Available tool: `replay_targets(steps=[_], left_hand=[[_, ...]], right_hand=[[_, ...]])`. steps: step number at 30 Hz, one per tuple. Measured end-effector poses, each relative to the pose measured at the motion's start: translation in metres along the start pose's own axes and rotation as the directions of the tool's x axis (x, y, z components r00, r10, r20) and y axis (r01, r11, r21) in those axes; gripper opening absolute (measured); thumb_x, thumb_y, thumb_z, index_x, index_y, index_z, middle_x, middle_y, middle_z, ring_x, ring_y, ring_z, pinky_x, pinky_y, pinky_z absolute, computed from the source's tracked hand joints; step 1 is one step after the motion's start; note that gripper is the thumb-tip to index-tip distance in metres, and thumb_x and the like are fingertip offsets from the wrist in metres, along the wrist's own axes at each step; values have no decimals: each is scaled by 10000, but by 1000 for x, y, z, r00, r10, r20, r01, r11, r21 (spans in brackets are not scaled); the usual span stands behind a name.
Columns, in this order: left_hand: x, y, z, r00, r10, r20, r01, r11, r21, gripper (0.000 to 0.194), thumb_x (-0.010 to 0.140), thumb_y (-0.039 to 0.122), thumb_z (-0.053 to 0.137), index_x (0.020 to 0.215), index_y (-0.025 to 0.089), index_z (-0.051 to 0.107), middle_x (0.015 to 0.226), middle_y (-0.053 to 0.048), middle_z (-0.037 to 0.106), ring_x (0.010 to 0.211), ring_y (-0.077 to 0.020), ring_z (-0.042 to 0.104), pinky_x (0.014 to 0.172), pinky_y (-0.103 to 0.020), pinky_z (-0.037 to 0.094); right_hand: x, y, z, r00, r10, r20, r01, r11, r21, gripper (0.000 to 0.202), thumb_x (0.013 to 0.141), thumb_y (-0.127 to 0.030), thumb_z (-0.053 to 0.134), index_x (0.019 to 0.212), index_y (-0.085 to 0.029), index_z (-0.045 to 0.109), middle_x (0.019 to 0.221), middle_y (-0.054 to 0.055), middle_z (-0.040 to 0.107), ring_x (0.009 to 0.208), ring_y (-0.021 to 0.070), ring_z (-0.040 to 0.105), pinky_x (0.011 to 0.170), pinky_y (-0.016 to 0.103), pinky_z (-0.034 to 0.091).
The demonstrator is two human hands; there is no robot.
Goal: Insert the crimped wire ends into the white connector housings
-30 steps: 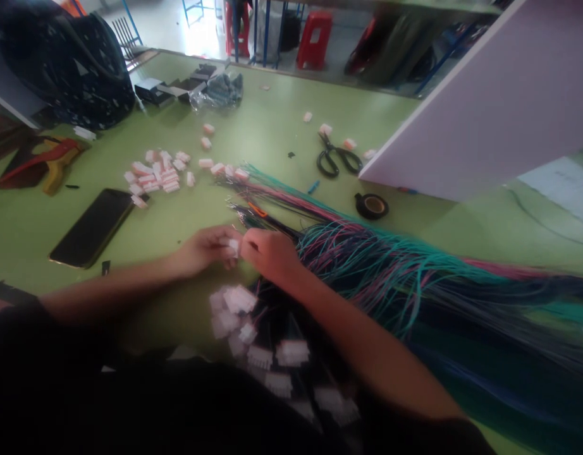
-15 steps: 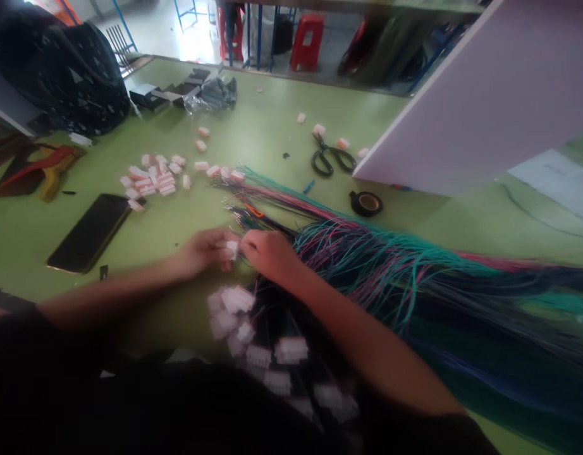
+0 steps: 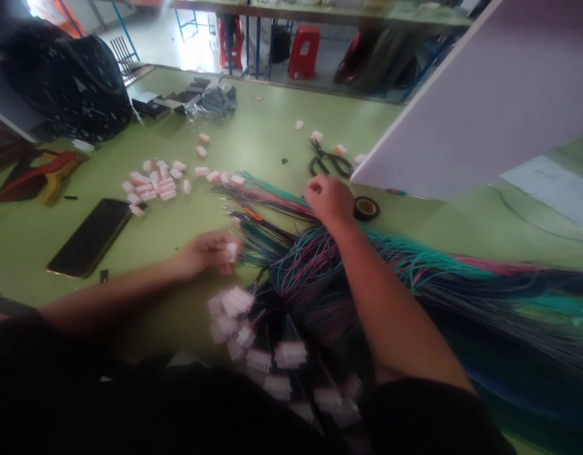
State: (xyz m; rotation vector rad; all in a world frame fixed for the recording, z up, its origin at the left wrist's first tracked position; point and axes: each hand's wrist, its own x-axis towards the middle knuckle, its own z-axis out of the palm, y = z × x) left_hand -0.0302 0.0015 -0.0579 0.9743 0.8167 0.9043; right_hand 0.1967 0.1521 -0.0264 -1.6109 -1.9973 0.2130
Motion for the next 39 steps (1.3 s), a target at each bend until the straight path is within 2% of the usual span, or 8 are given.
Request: replay_targets(steps=[4,7,11,14,16,24,33,39], left_hand=[[0,1,1,1000,4,-4,-4,1000,-11,341,655,308,755,846,117,548,610,29,616,503,-88,614,484,-182,465],[0,1,2,1000,-1,-4,0,1000,-23,338,657,305,754,846,120,544,612,30,620,502,-88,616,482,-180,466],[0,3,1,1000,12,-6,-13,1000,-16,346,663,303,748,877,120,547,615,30,621,507,-89,614,486,-186,472],[1,3,-1,1000,25,13,-25,1000,0,328,674,303,741,867,112,557,612,24,620,517,-84,611,507,-185,478],[2,2,-2,1000,22,17,-21,1000,-18,334,669,301,744,871,114,555,618,23,621,519,-85,611,507,-187,478],[2,0,-4,1000,-17,8,18,998,-60,295,686,222,715,909,134,543,669,22,628,537,-84,610,520,-199,482],[2,1,-3,1000,-17,-1,17,997,-72,344,663,249,737,915,136,531,655,28,628,513,-86,601,500,-201,471],[1,1,-4,1000,-9,6,9,999,-34,280,709,224,696,929,122,556,664,17,628,523,-82,603,505,-195,456]], right_hand=[[-5,-6,-12,984,177,-6,-159,896,415,100,660,-166,508,719,-182,587,613,-2,548,543,116,488,566,283,414],[-24,-31,-17,989,-98,115,33,883,469,141,672,-217,557,798,-190,614,680,-6,595,596,113,518,567,259,410],[-55,-73,-19,790,-541,289,409,815,411,157,757,-243,525,809,-183,661,714,11,652,647,118,555,625,260,415],[-70,-87,-17,644,-702,302,593,709,382,205,808,-212,472,782,-176,672,804,46,682,771,134,584,712,266,413],[-76,-85,-17,661,-692,292,601,720,347,209,809,-202,469,777,-180,674,800,46,678,770,133,581,694,256,405],[-88,-67,-21,885,-379,270,284,899,333,146,748,-290,557,700,-199,660,551,-32,576,489,81,435,512,233,309],[-92,-68,-14,880,-430,202,379,892,248,135,721,-244,530,647,-199,633,492,-40,497,465,80,388,506,230,289],[-97,-68,-10,805,-577,138,575,816,57,209,765,-200,458,633,-201,621,470,-21,471,495,103,411,535,247,295]])
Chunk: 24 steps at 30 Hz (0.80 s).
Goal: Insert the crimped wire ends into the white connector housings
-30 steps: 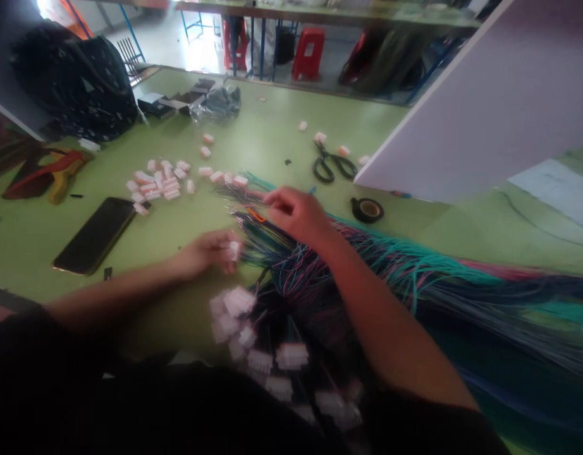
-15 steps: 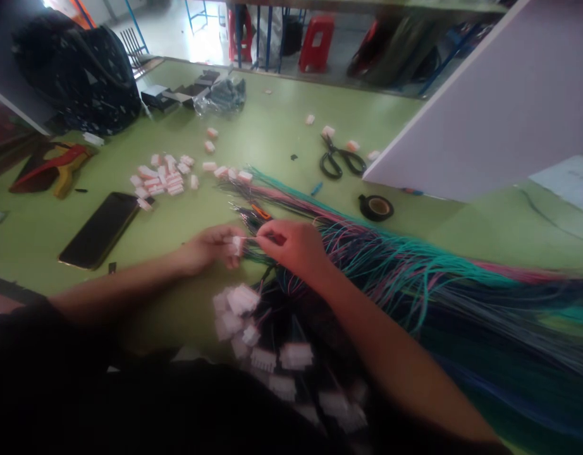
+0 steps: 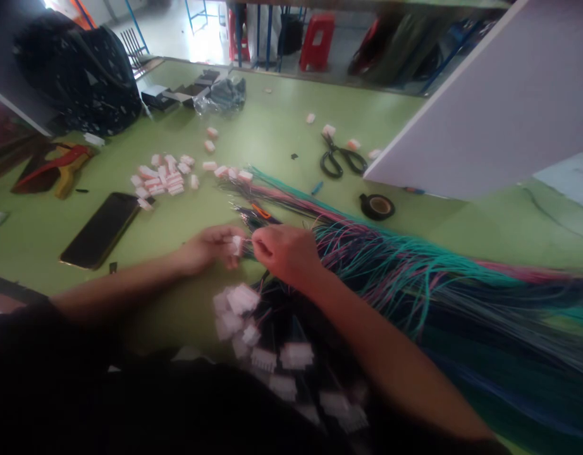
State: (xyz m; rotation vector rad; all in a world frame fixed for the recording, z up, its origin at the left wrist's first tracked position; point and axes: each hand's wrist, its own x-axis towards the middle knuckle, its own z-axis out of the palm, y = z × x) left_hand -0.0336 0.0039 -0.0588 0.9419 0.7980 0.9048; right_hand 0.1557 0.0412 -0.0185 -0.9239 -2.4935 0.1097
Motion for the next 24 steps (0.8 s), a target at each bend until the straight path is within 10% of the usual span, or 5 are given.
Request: replay_targets(steps=[24], left_hand=[[-2,4,3,998,-47,-51,47,999,2,362,631,368,755,859,107,650,630,1,642,410,-53,541,397,-157,390]], right_hand=[[-4,-1,18,997,-71,-5,70,996,-57,243,836,-203,420,722,-198,634,612,15,625,604,120,524,569,247,312]])
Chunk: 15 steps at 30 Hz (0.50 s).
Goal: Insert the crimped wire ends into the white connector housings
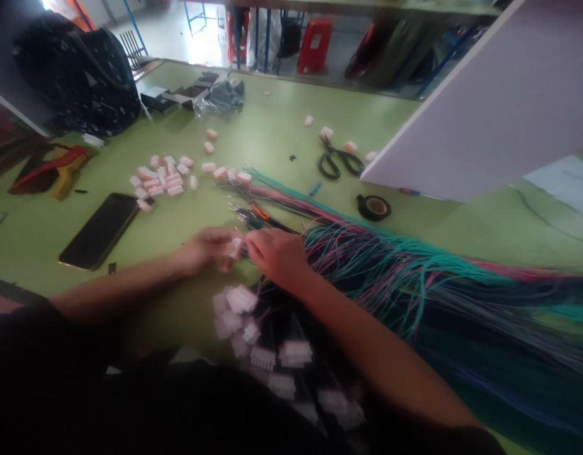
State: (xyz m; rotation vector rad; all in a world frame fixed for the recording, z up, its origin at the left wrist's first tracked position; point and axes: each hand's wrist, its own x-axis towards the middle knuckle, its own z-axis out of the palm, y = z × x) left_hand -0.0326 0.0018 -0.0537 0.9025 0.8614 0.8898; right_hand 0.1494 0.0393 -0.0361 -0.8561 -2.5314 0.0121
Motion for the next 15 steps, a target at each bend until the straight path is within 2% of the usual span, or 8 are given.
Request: replay_targets(steps=[3,6,8,10,12,14,15], left_hand=[[0,0,1,1000,-7,-2,7,1000,13,391,616,382,764,869,105,656,633,2,639,402,-46,527,397,-158,390],[0,0,2,1000,-10,1,10,1000,14,393,610,384,769,865,108,656,628,6,639,402,-44,522,395,-157,388],[0,0,2,1000,-8,11,8,1000,5,395,609,375,773,872,106,653,625,3,643,412,-51,534,404,-162,401],[0,-1,2,1000,-5,24,5,1000,-6,400,603,362,780,878,104,648,629,1,648,428,-63,553,423,-172,425],[0,-1,1,1000,-4,30,5,1000,-20,401,595,353,787,875,105,643,633,0,652,439,-72,568,432,-178,440],[1,-1,0,1000,-5,28,6,999,-38,400,595,343,788,881,107,638,636,0,653,445,-78,577,428,-179,444],[2,-1,-1,1000,-5,27,6,999,-48,395,599,336,786,885,108,635,636,1,652,446,-80,580,424,-178,444]], right_hand=[[-1,-4,2,1000,11,20,-11,1000,29,252,831,-191,412,706,-194,631,629,21,638,614,118,529,576,246,313],[3,-4,-3,993,84,85,-96,985,144,223,818,-211,442,705,-193,633,635,11,640,606,115,528,570,241,321],[9,7,-12,973,110,203,-171,934,314,186,810,-271,487,740,-195,641,670,4,652,615,114,542,571,231,349],[18,29,-23,950,132,282,-249,866,433,208,817,-339,499,821,-196,650,772,18,675,684,128,574,608,233,394],[26,59,-32,925,341,170,-380,859,344,254,845,-339,451,923,-193,643,874,55,676,762,155,583,651,261,416],[31,91,-34,832,551,65,-554,827,94,203,790,-274,515,916,-186,648,897,86,665,811,196,579,688,306,418],[32,104,-33,776,626,81,-625,780,-33,182,740,-248,568,883,-180,655,881,96,663,824,221,578,703,331,417]])
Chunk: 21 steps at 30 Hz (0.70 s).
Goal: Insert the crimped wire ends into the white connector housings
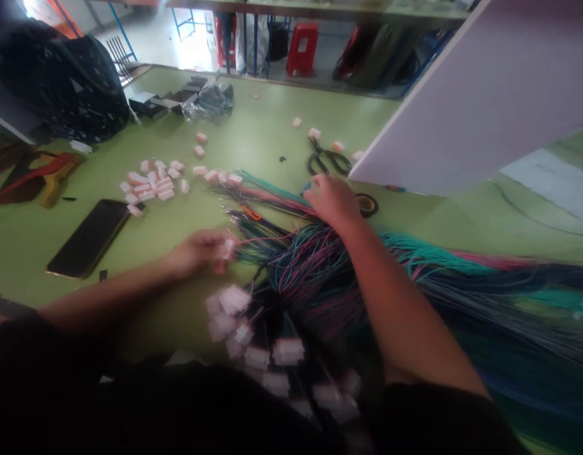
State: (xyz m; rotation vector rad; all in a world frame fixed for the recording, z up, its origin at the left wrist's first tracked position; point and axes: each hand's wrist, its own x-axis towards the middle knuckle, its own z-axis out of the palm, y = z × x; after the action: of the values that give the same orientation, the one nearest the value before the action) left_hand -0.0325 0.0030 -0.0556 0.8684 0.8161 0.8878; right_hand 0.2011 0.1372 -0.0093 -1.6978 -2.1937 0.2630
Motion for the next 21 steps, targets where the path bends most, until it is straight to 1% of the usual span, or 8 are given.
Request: replay_targets(steps=[2,4,7,9,12,16,19,21], left_hand=[[1,0,-1,1000,3,2,-3,1000,-15,372,613,308,777,892,111,629,640,3,648,452,-80,583,423,-177,445],[1,-1,-2,1000,9,7,-9,1000,-19,338,635,267,758,907,117,621,648,10,640,471,-77,586,432,-175,450],[2,-3,-4,999,35,7,-35,999,-11,298,680,213,712,947,131,608,668,18,628,511,-73,594,449,-170,458],[3,-5,-5,998,63,3,-63,998,-12,284,699,200,691,960,138,600,684,18,624,536,-73,601,455,-165,461],[4,-7,-6,996,94,0,-94,995,-32,284,692,215,704,944,146,594,681,22,621,564,-82,616,470,-162,474],[5,-7,-6,993,115,-4,-115,992,-50,286,662,237,738,892,142,596,662,25,623,574,-90,625,489,-165,489],[5,-6,-6,994,113,-1,-112,992,-57,258,643,247,755,810,122,604,636,15,620,562,-89,617,493,-168,491],[6,-6,-6,994,106,-2,-105,993,-61,255,630,250,766,772,114,604,628,9,622,559,-90,613,493,-171,494]], right_hand=[[12,16,4,994,91,65,-81,987,-139,138,699,-209,591,812,-183,665,845,96,662,821,245,578,722,366,409],[16,24,6,989,139,55,-130,982,-136,118,702,-178,560,755,-183,666,797,88,658,779,232,577,716,368,405],[12,24,4,966,251,-70,-234,954,188,160,711,-180,532,795,-166,667,670,51,617,627,163,539,633,319,407],[4,12,-1,967,249,-49,-207,887,413,198,706,-222,548,847,-153,669,590,11,573,530,125,489,567,288,396],[-15,-22,-7,998,-67,15,54,898,437,207,695,-297,586,812,-165,693,640,9,619,566,122,513,581,276,402],[-42,-74,-4,863,-499,78,426,803,417,195,757,-256,518,778,-189,700,743,10,676,686,117,565,654,252,410],[-54,-93,0,769,-632,98,529,714,460,201,767,-219,501,791,-185,697,767,10,683,696,101,560,652,232,402],[-59,-92,1,787,-608,104,482,712,511,210,769,-224,502,834,-184,697,742,0,675,631,85,538,592,216,388]])
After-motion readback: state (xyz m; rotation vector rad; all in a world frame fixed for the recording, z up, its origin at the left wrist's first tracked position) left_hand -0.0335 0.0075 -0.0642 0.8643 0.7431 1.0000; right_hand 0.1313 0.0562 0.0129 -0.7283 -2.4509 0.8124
